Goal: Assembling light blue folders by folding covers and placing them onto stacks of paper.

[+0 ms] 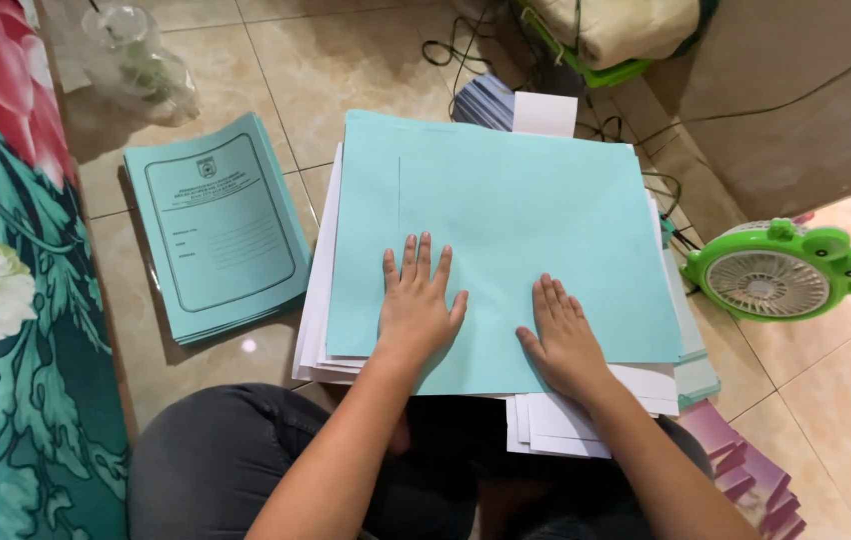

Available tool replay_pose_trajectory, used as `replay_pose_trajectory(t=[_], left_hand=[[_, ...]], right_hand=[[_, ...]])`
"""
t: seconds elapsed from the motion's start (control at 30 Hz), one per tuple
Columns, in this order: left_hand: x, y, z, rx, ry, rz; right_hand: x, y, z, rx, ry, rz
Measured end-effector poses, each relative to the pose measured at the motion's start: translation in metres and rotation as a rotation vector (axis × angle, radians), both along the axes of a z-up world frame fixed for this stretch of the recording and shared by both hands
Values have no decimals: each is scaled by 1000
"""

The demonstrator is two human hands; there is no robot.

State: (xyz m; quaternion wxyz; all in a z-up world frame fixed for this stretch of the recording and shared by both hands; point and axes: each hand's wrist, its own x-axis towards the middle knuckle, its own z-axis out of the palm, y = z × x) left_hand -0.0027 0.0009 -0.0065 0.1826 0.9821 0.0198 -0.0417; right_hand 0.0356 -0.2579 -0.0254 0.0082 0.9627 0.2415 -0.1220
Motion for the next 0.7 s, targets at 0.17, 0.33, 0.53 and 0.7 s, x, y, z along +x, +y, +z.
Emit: replay_pose_trajectory(t=[0.17, 0.33, 0.53, 0.7], left_hand=[[-1, 1, 4, -2, 28, -12], [0, 2, 16, -9, 82, -23], [2, 1, 21, -10, 80, -17], [0, 0, 14, -12, 21, 7]], right_hand=[[59, 13, -15, 39, -55, -1], [155, 46, -17, 79, -120, -24], [196, 58, -20, 124, -182, -28], [128, 38, -27, 124, -198, 8]])
